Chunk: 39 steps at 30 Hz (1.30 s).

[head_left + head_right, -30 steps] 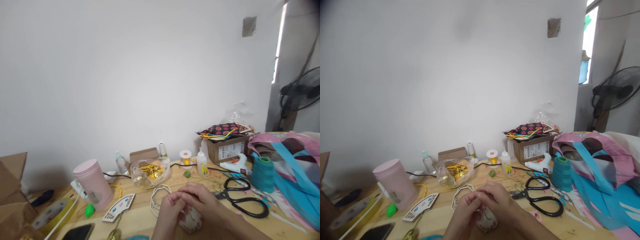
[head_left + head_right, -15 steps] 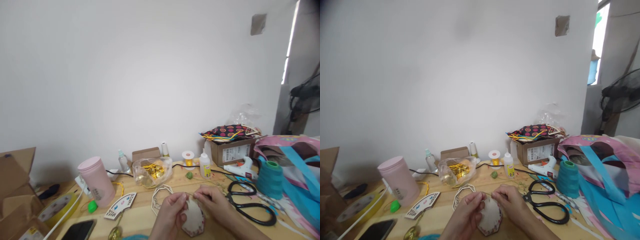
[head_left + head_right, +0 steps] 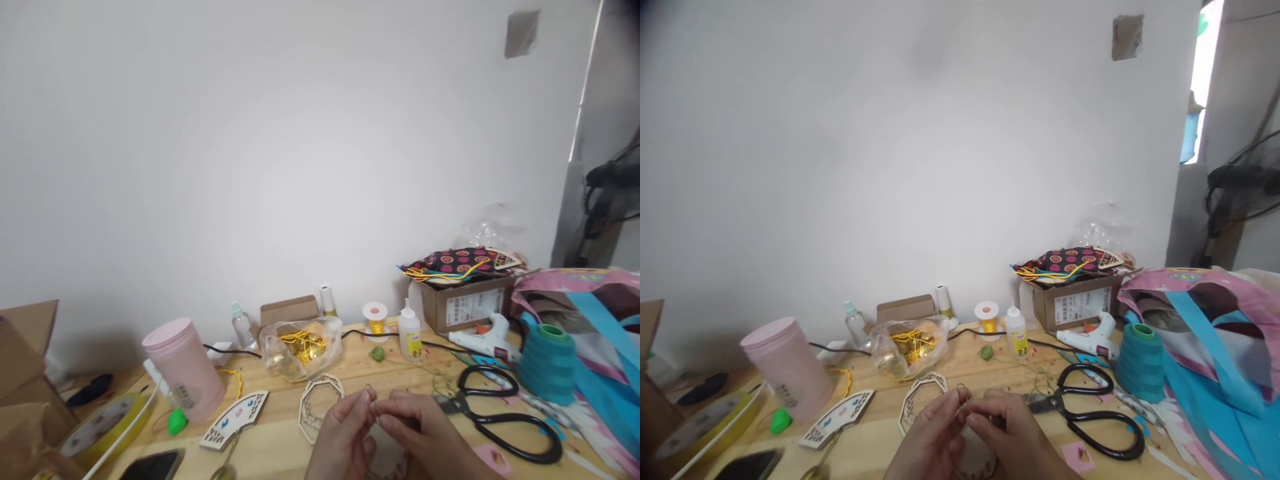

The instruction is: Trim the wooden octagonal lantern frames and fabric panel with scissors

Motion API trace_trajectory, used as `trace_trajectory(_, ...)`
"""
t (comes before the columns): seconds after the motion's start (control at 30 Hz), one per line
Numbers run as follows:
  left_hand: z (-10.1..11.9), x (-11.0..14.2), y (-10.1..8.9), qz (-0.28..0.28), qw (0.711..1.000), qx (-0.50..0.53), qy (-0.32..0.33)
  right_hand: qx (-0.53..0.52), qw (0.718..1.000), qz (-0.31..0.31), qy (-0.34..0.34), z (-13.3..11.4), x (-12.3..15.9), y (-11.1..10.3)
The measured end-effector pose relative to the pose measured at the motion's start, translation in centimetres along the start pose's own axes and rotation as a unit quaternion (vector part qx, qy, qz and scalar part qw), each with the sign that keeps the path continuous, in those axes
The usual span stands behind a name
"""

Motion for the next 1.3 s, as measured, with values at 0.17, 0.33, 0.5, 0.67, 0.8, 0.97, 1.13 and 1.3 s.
trace_trajectory(0.17,-0.6,0.0,0.3,-0.009,1.0,0.012,-0.011,0.018,1.0,0.012,0.001,-0.2,-0.2,-0.1)
trace_trajectory(0.33,-0.2,0.5,0.5,0.022,1.0,0.018,-0.008,0.006,0.999,0.026,0.021,-0.1,-0.1,-0.5)
trace_trajectory(0.5,1.4,0.4,-0.2,0.038,0.985,-0.157,0.052,0.0,0.999,0.027,0.037,-0.1,-0.1,-1.5)
trace_trajectory(0.67,2.6,0.6,0.1,0.044,0.95,-0.282,0.123,0.016,0.998,-0.005,0.065,0.6,0.1,-1.8)
trace_trajectory(0.8,2.4,1.2,1.5,0.008,0.922,-0.361,0.138,0.038,0.996,-0.047,0.06,0.6,0.4,-1.4)
trace_trajectory(0.97,0.5,2.3,4.5,-0.15,0.89,-0.419,0.104,0.068,0.994,-0.045,0.074,1.0,0.6,-1.6)
trace_trajectory(1.13,-0.2,2.3,4.3,-0.148,0.896,-0.413,0.076,0.067,0.992,-0.053,0.089,2.1,0.8,-1.4)
trace_trajectory(1.3,-0.1,2.1,3.9,-0.124,0.891,-0.43,0.074,0.065,0.992,-0.057,0.089,2.9,0.7,-1.3)
Point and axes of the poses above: each hand's wrist, its own x-axis away from the middle knuckle, its own y-axis out of the palm, z = x × y, the point moved 9 cm from there along -x, towards the middle knuckle, and after that the axes turned 3 degrees about x, right-handed, at the moved point
